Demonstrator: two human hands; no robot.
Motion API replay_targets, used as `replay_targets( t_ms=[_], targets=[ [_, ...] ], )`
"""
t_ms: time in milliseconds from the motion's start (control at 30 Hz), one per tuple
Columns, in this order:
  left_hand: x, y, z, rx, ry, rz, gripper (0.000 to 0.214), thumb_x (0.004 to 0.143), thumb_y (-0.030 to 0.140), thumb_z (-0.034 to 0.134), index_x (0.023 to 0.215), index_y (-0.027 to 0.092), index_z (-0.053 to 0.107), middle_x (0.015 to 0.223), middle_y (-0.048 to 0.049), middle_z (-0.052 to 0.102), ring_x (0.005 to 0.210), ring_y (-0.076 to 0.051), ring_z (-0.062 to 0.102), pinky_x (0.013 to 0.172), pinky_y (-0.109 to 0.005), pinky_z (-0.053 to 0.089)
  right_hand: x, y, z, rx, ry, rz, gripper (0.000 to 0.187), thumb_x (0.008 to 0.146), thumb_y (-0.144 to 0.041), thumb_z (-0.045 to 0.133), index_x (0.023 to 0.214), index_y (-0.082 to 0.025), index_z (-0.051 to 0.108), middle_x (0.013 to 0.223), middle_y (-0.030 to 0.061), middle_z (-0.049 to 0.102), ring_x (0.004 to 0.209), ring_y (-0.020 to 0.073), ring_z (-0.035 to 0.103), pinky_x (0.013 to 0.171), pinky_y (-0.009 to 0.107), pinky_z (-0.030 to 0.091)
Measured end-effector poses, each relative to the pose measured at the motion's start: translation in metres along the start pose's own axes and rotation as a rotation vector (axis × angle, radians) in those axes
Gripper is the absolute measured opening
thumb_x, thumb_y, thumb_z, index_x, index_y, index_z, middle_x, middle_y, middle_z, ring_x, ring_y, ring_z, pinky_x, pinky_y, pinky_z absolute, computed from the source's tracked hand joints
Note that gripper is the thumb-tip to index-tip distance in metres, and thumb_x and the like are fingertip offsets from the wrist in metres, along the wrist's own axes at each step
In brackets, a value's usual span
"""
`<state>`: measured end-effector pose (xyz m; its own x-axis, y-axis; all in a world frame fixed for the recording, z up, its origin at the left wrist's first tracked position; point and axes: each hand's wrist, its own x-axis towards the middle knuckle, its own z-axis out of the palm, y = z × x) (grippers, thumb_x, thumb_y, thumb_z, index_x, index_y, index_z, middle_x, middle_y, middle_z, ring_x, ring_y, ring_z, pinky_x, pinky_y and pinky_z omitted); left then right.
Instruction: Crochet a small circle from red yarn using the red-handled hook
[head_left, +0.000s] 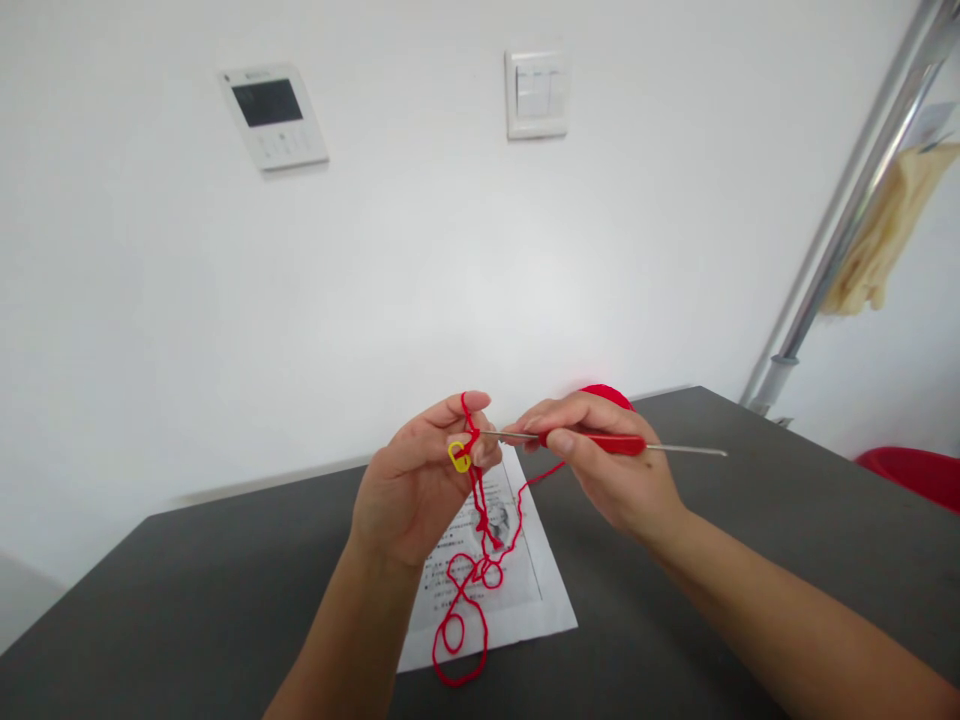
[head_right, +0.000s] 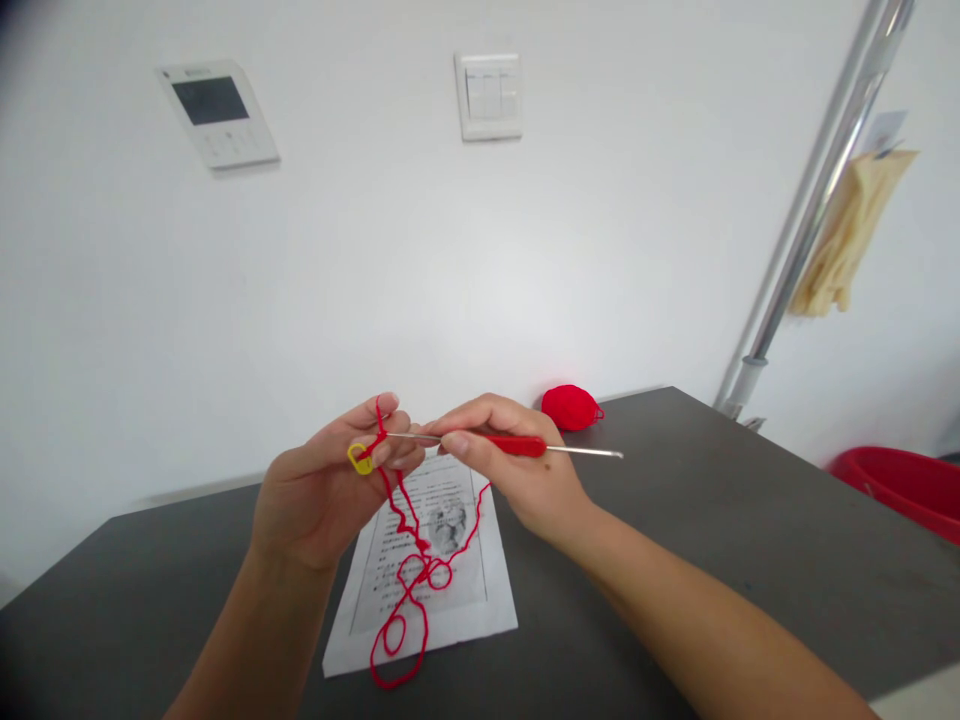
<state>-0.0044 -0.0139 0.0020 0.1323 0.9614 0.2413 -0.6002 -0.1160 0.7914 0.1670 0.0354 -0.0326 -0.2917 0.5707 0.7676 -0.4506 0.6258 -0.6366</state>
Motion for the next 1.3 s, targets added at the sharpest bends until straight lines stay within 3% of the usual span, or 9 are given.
replay_targets(
  t_ms=[133, 233, 500, 667, 767, 867, 1000, 1100, 1300],
  targets=[
    [-0.003, 0.002, 0.004, -0.038, 0.045, -0.051, 0.02, 0.063, 0.007, 0.063, 0.08, 0.01, 0.074, 0.056, 0.0, 0.051, 0.056, -0.011, 0.046, 0.06, -0.024, 0.041, 0.007, -0.009, -0.009, -0.352, -0.225, -0.413, 0.013, 0.091, -0.013, 0.067, 0.102, -0.017, 0.072, 0.099, 0.0112, 0.079, 0.098, 0.019, 0.074, 0.087, 0.033, 0.06],
    [-0.003, 0.003, 0.003, 0.004, 0.051, -0.068, 0.019, 0.061, 0.008, 0.065, 0.078, 0.011, 0.074, 0.056, -0.0004, 0.052, 0.057, -0.011, 0.046, 0.061, -0.024, 0.042, 0.01, -0.014, -0.013, -0.437, -0.297, -0.503, 0.016, 0.091, -0.009, 0.066, 0.104, -0.017, 0.07, 0.098, 0.0122, 0.079, 0.098, 0.0193, 0.074, 0.088, 0.034, 0.06],
    [-0.004, 0.007, -0.002, 0.177, -0.002, -0.057, 0.018, 0.061, 0.017, 0.078, 0.079, 0.012, 0.078, 0.062, -0.0035, 0.065, 0.059, -0.011, 0.056, 0.061, -0.021, 0.044, 0.004, -0.011, -0.012, 0.086, -0.041, 0.076, 0.009, 0.085, -0.03, 0.077, 0.086, -0.021, 0.077, 0.083, 0.0044, 0.079, 0.08, 0.0179, 0.075, 0.072, 0.03, 0.063],
    [-0.004, 0.002, -0.003, 0.282, 0.011, 0.095, 0.015, 0.066, 0.015, 0.083, 0.081, 0.016, 0.08, 0.063, -0.0015, 0.072, 0.058, -0.008, 0.062, 0.06, -0.017, 0.046, 0.008, -0.009, -0.003, 0.335, 0.012, 0.222, 0.015, 0.082, -0.035, 0.081, 0.082, -0.02, 0.077, 0.078, 0.0026, 0.08, 0.068, 0.0142, 0.075, 0.064, 0.024, 0.062],
    [-0.002, -0.002, -0.004, 0.329, 0.023, 0.154, 0.01, 0.071, 0.015, 0.082, 0.08, 0.019, 0.081, 0.068, -0.0023, 0.077, 0.064, -0.01, 0.068, 0.066, -0.018, 0.05, 0.004, -0.005, 0.002, 0.269, 0.078, 0.101, 0.009, 0.085, -0.031, 0.079, 0.087, -0.022, 0.078, 0.084, 0.0021, 0.08, 0.072, 0.0135, 0.075, 0.068, 0.024, 0.062],
    [-0.001, -0.004, -0.004, 0.374, 0.033, 0.152, 0.01, 0.073, 0.017, 0.081, 0.082, 0.019, 0.082, 0.071, -0.0031, 0.078, 0.069, -0.012, 0.07, 0.069, -0.019, 0.052, -0.001, -0.001, 0.002, 0.048, 0.125, -0.118, 0.007, 0.09, -0.023, 0.073, 0.095, -0.025, 0.077, 0.093, 0.0031, 0.08, 0.083, 0.0153, 0.075, 0.074, 0.028, 0.062],
    [-0.004, -0.003, -0.002, 0.408, 0.087, 0.12, 0.015, 0.074, 0.016, 0.08, 0.088, 0.021, 0.082, 0.071, -0.0016, 0.077, 0.067, -0.01, 0.068, 0.07, -0.017, 0.052, 0.0, -0.004, -0.004, -0.381, -0.044, -0.408, 0.012, 0.094, -0.018, 0.064, 0.103, -0.022, 0.072, 0.104, 0.0094, 0.079, 0.099, 0.0203, 0.074, 0.086, 0.037, 0.062],
    [-0.006, -0.002, 0.0, 0.406, 0.052, 0.066, 0.022, 0.074, 0.017, 0.081, 0.095, 0.023, 0.082, 0.074, -0.0008, 0.077, 0.066, -0.009, 0.067, 0.069, -0.017, 0.053, 0.005, -0.007, -0.009, -0.591, -0.174, -0.58, 0.011, 0.095, -0.017, 0.062, 0.105, -0.02, 0.067, 0.107, 0.0126, 0.078, 0.105, 0.0209, 0.073, 0.089, 0.038, 0.062],
    [-0.005, -0.003, 0.0, 0.399, 0.041, 0.015, 0.026, 0.075, 0.018, 0.081, 0.1, 0.025, 0.082, 0.077, -0.0012, 0.078, 0.069, -0.011, 0.069, 0.071, -0.02, 0.054, 0.009, -0.003, -0.013, -0.699, -0.246, -0.644, 0.008, 0.096, -0.016, 0.06, 0.102, -0.02, 0.064, 0.109, 0.0123, 0.077, 0.107, 0.019, 0.073, 0.089, 0.034, 0.062]
  ],
)
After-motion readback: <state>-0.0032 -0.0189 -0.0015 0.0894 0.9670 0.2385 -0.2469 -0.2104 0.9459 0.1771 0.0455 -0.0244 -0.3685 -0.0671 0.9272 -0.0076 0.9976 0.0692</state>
